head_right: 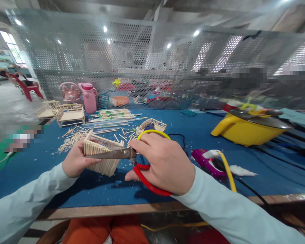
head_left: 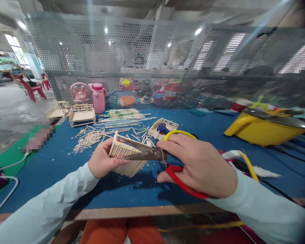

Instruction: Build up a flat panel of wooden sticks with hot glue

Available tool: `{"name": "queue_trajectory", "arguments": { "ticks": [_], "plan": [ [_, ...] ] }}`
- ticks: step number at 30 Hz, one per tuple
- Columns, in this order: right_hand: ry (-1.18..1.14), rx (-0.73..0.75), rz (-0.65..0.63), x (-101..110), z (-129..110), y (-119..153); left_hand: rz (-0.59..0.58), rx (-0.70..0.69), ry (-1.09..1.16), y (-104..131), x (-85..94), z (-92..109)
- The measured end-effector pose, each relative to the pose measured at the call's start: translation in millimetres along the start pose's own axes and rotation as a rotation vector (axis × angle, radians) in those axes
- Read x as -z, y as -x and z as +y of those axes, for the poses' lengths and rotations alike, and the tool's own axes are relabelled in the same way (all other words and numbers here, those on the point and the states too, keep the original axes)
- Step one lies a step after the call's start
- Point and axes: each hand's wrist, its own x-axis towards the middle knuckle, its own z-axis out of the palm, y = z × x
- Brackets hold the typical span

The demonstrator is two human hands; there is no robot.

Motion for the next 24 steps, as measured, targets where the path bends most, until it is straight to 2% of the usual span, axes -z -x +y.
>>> {"name": "queue_trajectory", "arguments": {
  "ticks": [5,8,17,24],
  "plan": [
    [0.039,0.081,0.051,-3,5,-1,-0.065,-0.022,0.002,0,-0.6,0],
    [0.036,0.087,0.038,-2,5,-1,-0.069,-0.035,-0.005,0,-1.0,0],
    [0.019,-0.005,0.032,3,1,3,0.067,-0.047,-0.015,1,-0.2,2],
    [0.031,-0.032,0.043,2,10,11,0.101,-0.074,-0.028,1,-0.8,5]
  ]
}}
